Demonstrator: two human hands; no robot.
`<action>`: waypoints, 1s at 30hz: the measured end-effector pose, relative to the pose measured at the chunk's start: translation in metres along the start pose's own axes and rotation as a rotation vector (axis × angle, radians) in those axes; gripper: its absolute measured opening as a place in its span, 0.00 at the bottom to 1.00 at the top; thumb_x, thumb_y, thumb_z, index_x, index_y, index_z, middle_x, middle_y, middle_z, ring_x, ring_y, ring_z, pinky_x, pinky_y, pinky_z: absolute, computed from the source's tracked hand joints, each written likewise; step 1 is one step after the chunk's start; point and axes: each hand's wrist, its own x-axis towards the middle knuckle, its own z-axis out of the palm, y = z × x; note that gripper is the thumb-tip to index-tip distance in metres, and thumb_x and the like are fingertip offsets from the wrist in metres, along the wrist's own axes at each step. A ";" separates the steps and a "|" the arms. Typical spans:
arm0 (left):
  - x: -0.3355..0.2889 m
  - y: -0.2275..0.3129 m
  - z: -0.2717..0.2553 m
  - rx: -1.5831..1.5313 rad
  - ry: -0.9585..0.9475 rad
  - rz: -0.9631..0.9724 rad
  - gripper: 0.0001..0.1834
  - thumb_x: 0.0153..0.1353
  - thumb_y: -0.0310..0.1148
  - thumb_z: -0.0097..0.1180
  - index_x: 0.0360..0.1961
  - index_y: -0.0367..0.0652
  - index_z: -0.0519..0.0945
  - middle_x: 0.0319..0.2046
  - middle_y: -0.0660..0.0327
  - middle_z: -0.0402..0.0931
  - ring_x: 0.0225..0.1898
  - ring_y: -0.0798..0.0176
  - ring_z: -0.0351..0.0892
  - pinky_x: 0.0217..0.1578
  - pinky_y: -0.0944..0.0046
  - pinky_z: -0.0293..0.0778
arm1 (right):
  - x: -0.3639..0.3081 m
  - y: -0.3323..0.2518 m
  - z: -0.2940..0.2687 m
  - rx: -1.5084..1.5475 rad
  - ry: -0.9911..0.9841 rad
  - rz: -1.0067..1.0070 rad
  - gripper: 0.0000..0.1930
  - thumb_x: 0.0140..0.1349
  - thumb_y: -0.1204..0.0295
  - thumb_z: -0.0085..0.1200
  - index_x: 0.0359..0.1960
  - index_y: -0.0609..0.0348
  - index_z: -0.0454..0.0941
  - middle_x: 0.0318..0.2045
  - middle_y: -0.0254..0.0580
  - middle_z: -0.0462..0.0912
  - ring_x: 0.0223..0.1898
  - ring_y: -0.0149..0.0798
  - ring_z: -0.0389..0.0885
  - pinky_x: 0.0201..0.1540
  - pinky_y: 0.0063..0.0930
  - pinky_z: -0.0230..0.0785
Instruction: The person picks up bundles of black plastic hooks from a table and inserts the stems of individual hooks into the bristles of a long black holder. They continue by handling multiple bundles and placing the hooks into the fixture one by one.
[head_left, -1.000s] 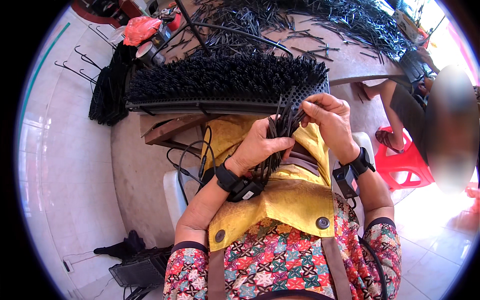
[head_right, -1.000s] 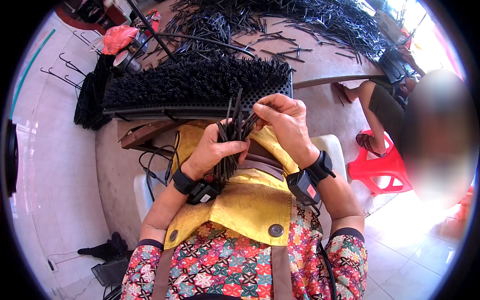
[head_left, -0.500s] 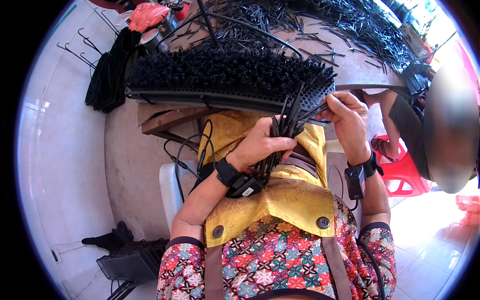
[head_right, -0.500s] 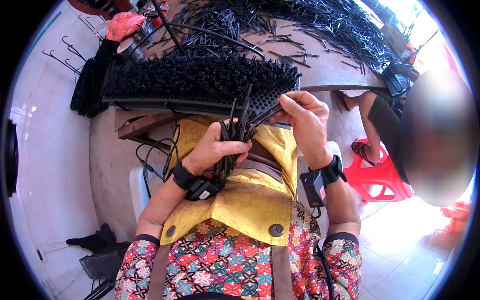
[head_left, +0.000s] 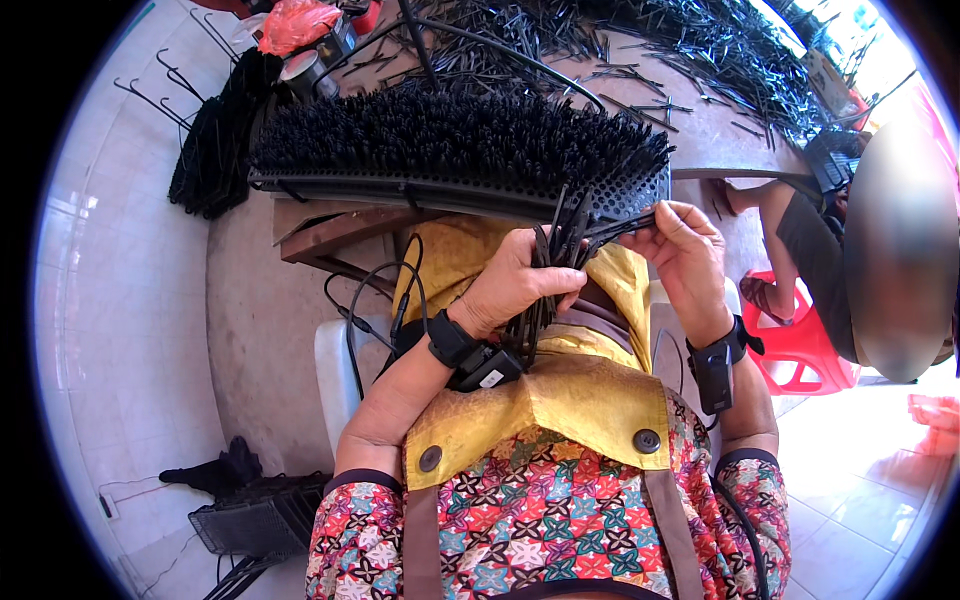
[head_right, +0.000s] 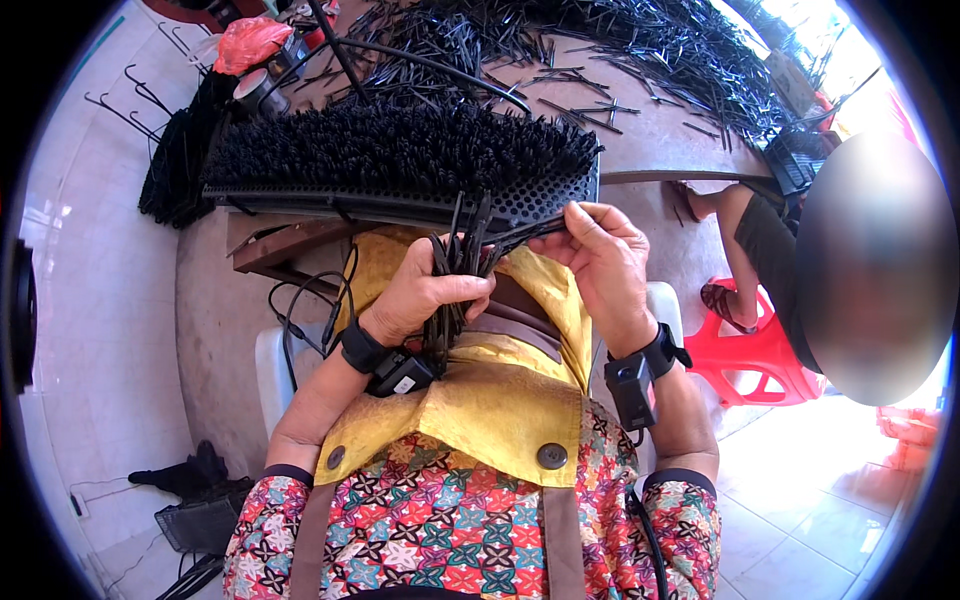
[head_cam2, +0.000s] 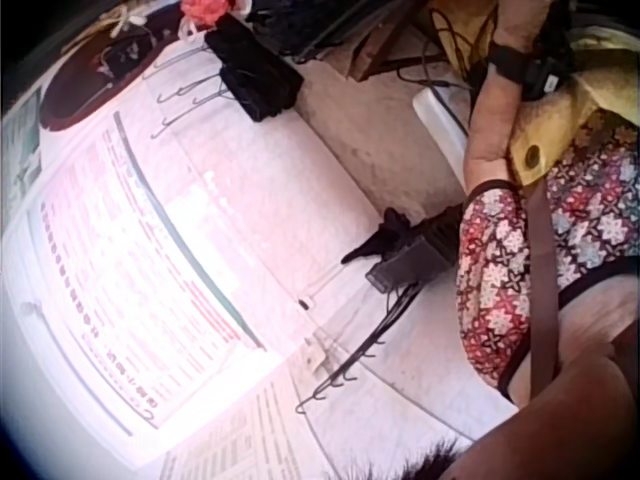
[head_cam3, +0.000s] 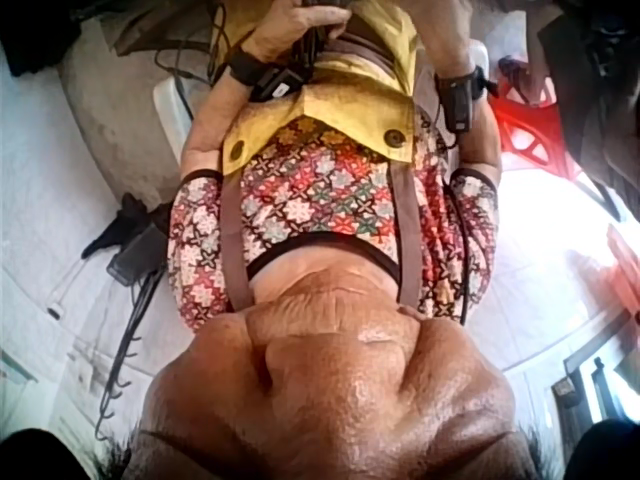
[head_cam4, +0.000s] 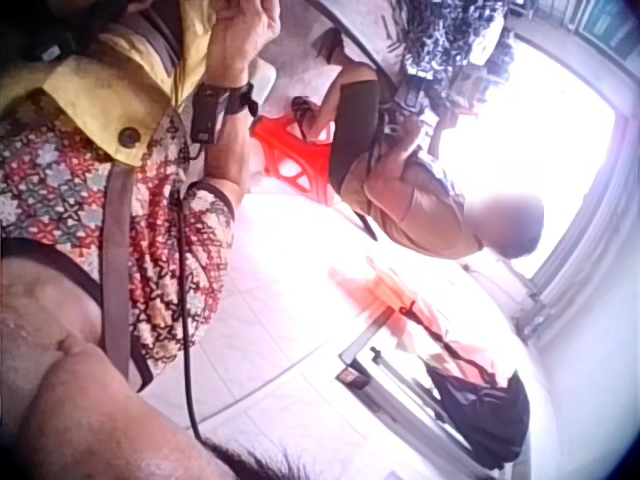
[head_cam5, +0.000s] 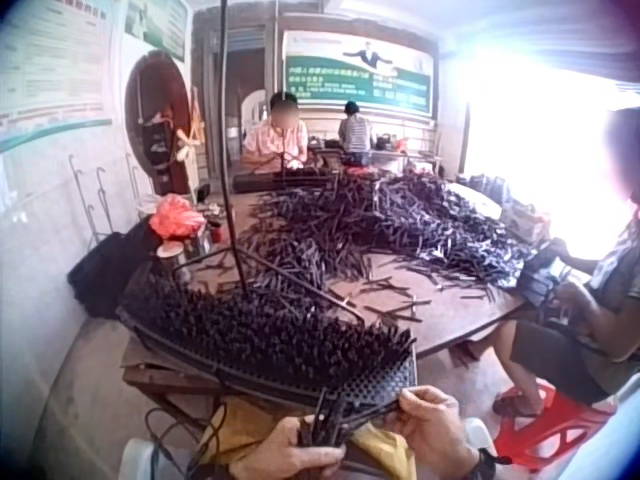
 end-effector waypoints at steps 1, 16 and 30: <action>0.000 -0.001 -0.001 -0.025 -0.002 0.009 0.09 0.55 0.24 0.55 0.37 0.36 0.74 0.20 0.66 0.72 0.21 0.74 0.71 0.23 0.73 0.66 | 0.000 0.004 -0.004 0.028 0.009 0.041 0.05 0.62 0.77 0.50 0.34 0.68 0.74 0.27 0.45 0.79 0.25 0.39 0.81 0.36 0.35 0.80; 0.000 -0.003 0.001 -0.118 0.121 0.057 0.07 0.55 0.25 0.55 0.35 0.34 0.75 0.23 0.62 0.74 0.21 0.71 0.72 0.22 0.71 0.69 | 0.014 -0.016 -0.029 0.066 -0.067 -0.121 0.07 0.64 0.74 0.49 0.36 0.67 0.74 0.28 0.46 0.79 0.29 0.39 0.80 0.42 0.43 0.77; -0.002 -0.001 0.004 -0.218 0.198 0.111 0.09 0.57 0.26 0.54 0.39 0.38 0.74 0.37 0.54 0.79 0.32 0.64 0.80 0.25 0.70 0.74 | -0.034 0.007 0.019 -1.341 -0.521 -1.351 0.10 0.45 0.83 0.57 0.32 0.71 0.74 0.35 0.53 0.76 0.36 0.50 0.78 0.38 0.36 0.74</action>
